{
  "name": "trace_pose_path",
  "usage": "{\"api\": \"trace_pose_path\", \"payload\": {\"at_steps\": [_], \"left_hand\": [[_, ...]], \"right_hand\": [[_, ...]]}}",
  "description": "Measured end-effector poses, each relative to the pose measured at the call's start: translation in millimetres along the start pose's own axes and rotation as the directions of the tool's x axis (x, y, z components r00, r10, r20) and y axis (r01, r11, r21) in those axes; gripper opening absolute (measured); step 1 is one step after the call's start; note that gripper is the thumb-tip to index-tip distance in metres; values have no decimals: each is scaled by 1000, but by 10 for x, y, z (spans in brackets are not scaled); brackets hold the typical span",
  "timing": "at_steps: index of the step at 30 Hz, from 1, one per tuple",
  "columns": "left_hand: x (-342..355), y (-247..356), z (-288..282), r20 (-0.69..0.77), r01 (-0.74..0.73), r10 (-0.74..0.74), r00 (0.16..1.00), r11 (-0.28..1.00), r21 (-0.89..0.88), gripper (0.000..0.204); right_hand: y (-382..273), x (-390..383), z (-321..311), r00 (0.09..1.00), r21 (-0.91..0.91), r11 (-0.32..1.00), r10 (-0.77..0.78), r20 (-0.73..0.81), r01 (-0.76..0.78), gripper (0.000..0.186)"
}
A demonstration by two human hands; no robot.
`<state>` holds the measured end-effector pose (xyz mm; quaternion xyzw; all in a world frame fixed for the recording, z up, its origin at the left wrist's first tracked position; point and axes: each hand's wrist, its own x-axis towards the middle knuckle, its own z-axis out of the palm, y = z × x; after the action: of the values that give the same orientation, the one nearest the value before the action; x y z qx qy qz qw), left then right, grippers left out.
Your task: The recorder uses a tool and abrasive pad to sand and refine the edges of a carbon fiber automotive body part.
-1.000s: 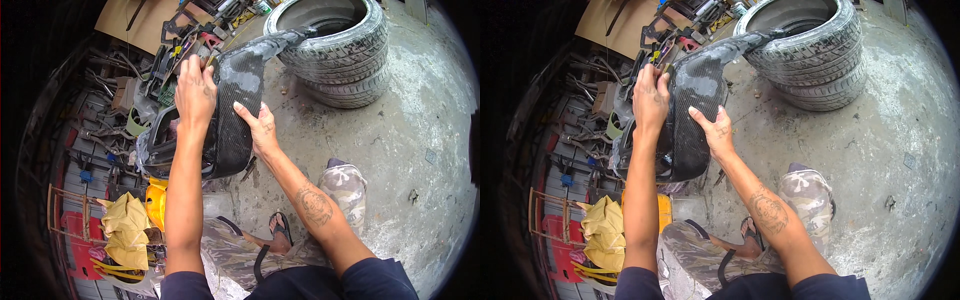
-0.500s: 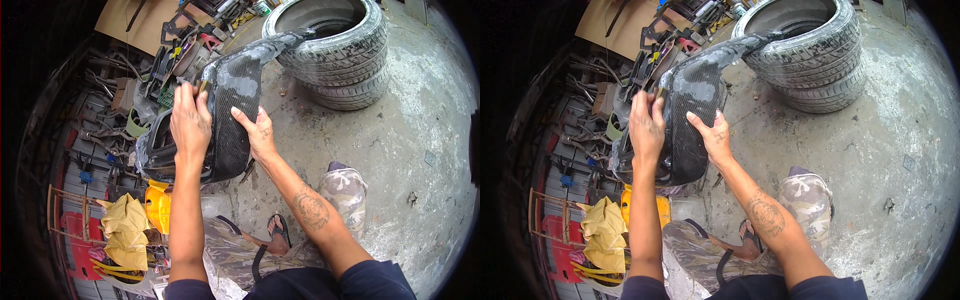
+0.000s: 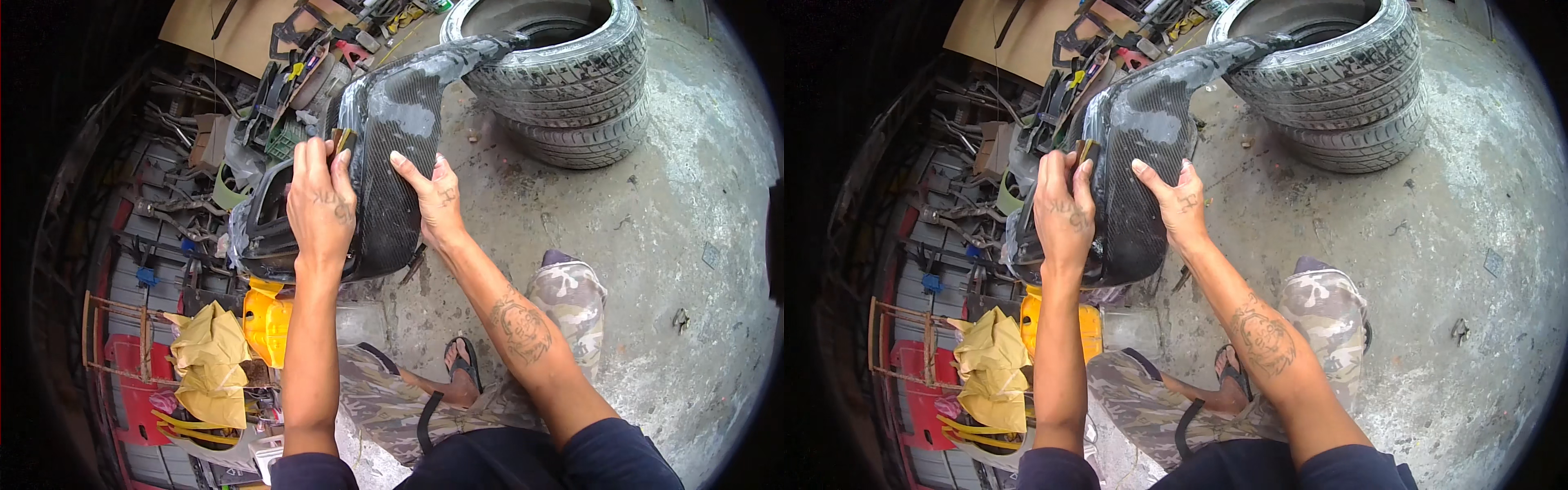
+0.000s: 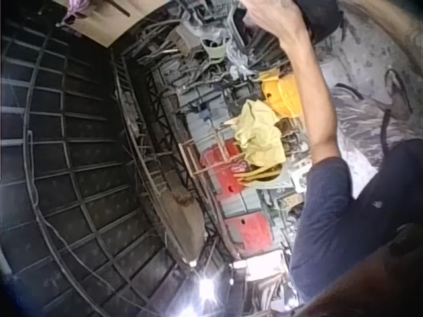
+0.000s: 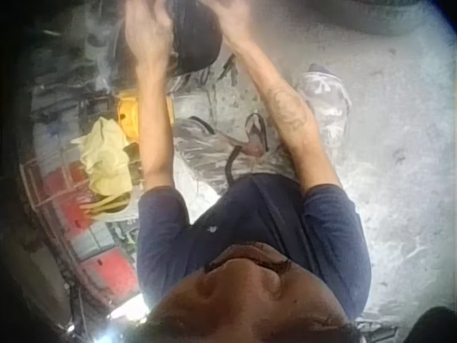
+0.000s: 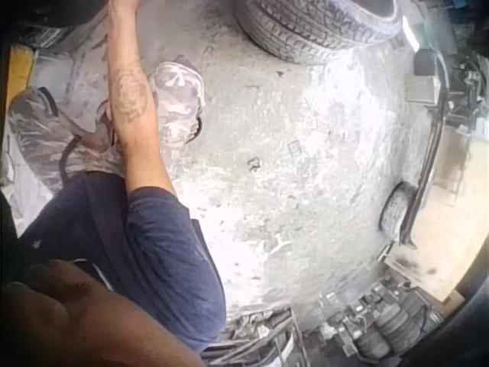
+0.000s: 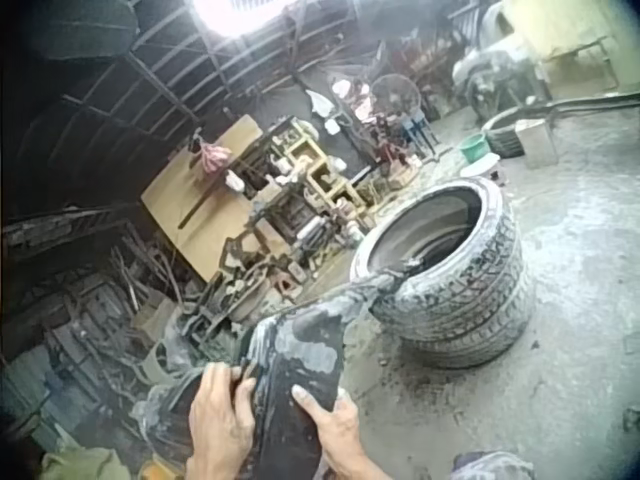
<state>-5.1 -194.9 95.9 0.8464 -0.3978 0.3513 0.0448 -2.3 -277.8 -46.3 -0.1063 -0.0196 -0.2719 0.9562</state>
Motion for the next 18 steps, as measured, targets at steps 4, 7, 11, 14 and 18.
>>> {"api": "trace_pose_path", "payload": {"at_steps": [4, 7, 11, 14, 18], "left_hand": [[-539, 65, -122, 43, 101, -99, 994, 993, -53, 13], [-327, -39, -98, 9, -25, 25, 1000, 1000, 16, 13], [-306, 26, -32, 4, 30, -30, 1000, 999, -33, 14], [-578, 78, -141, 72, 171, -168, 983, 984, -46, 14], [-134, 50, -45, 6, 60, -60, 998, 998, 23, 13]], "right_hand": [[14, 48, -72, 998, -9, 999, -45, -36, 45, 55], [5, -11, -18, 1000, -59, 998, 2, -18, -3, 57], [18, 43, -28, 999, -8, 1000, -26, -21, 26, 42], [61, 29, -72, 995, -71, 996, -64, -75, 58, 42], [-37, -17, 17, 999, 8, 1000, 12, 30, -12, 61]]}}
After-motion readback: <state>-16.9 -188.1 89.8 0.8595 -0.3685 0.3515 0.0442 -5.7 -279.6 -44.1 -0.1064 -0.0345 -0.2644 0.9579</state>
